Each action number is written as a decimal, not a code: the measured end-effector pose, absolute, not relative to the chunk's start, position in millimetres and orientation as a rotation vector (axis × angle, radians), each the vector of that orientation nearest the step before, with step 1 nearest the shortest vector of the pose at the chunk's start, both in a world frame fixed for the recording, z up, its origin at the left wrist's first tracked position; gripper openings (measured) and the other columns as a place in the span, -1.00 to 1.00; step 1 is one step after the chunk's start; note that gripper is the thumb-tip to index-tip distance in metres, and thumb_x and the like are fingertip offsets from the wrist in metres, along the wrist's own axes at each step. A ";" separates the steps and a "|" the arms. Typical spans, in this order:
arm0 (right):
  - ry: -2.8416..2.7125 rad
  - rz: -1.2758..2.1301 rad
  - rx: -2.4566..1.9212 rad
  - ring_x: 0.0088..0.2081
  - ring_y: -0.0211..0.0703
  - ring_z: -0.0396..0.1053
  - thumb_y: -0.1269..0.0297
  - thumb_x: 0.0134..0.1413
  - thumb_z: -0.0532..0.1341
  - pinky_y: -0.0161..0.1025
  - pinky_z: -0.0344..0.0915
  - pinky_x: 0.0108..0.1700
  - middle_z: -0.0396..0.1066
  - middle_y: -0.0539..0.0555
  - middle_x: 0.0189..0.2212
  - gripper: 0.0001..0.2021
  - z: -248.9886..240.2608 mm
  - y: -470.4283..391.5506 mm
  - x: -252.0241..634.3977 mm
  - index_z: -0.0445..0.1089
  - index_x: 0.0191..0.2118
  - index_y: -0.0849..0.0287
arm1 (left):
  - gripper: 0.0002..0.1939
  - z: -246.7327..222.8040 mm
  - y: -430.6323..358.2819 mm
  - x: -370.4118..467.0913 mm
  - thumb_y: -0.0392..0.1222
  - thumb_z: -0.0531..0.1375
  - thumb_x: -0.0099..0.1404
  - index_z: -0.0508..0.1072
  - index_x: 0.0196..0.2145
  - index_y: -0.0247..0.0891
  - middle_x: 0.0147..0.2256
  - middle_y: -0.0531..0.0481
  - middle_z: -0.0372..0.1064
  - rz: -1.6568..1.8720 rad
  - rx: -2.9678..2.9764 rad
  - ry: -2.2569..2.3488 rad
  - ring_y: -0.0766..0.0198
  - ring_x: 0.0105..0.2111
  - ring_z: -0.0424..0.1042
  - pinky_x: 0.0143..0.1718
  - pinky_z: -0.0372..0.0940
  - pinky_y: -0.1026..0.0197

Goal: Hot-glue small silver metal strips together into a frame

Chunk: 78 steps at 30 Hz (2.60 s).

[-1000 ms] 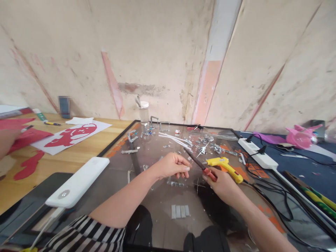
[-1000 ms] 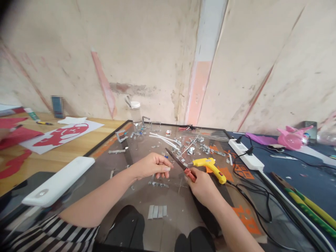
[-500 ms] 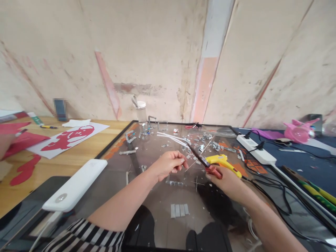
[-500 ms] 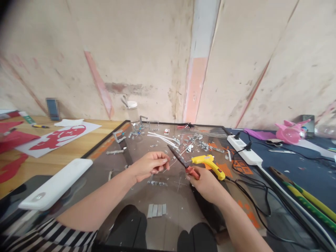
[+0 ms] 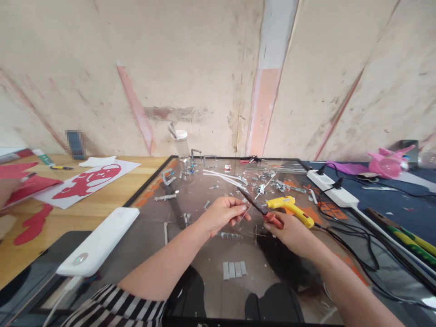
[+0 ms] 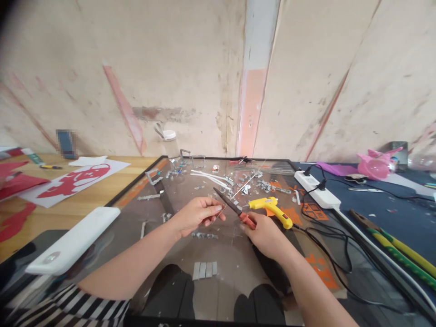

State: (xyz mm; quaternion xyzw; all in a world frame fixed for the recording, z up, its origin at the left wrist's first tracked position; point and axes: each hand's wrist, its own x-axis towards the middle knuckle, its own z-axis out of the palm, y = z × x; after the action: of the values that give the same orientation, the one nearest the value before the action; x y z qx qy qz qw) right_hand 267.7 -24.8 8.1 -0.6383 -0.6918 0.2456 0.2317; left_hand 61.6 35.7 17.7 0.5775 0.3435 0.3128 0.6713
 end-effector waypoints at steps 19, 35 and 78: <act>-1.918 0.544 -1.739 -0.47 -0.17 0.28 0.24 0.01 0.09 -0.27 0.12 -0.41 0.41 0.04 -0.50 -0.84 6.2 -26.5 267.2 0.35 -0.37 0.18 | -0.65 15.1 32.5 70.0 -0.05 0.08 0.20 0.43 -0.59 -0.32 -0.62 -0.01 0.38 0.698 1.762 0.856 0.40 -0.64 0.15 -0.55 0.04 0.33; -1.951 0.151 -1.919 -0.53 -0.23 0.19 0.34 0.03 0.09 -0.30 -0.05 -0.50 0.33 0.05 -0.53 -0.91 6.0 -32.4 255.7 0.31 -0.41 0.17 | -0.64 24.7 24.9 64.4 -0.14 0.09 0.15 0.25 -0.74 -0.29 -0.75 0.12 0.12 0.690 1.747 0.921 0.45 -0.71 0.02 -0.59 -0.04 0.32; -2.245 0.754 -1.438 -0.54 -0.33 -0.03 0.36 0.01 0.06 -0.36 -0.05 -0.51 0.08 -0.12 -0.62 -0.83 25.6 -45.0 250.3 0.10 -0.55 0.15 | -0.75 34.8 27.0 53.3 -0.17 0.34 0.04 0.55 -0.36 -0.42 -0.48 -0.15 0.45 0.614 0.903 0.561 0.52 -0.62 0.19 -0.58 0.09 0.42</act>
State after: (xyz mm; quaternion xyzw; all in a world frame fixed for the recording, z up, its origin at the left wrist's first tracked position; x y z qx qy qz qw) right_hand 250.3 -45.0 25.6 -0.5103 -0.7963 0.2673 0.1845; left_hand 53.3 27.0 34.8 0.4236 0.2632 0.2881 0.8175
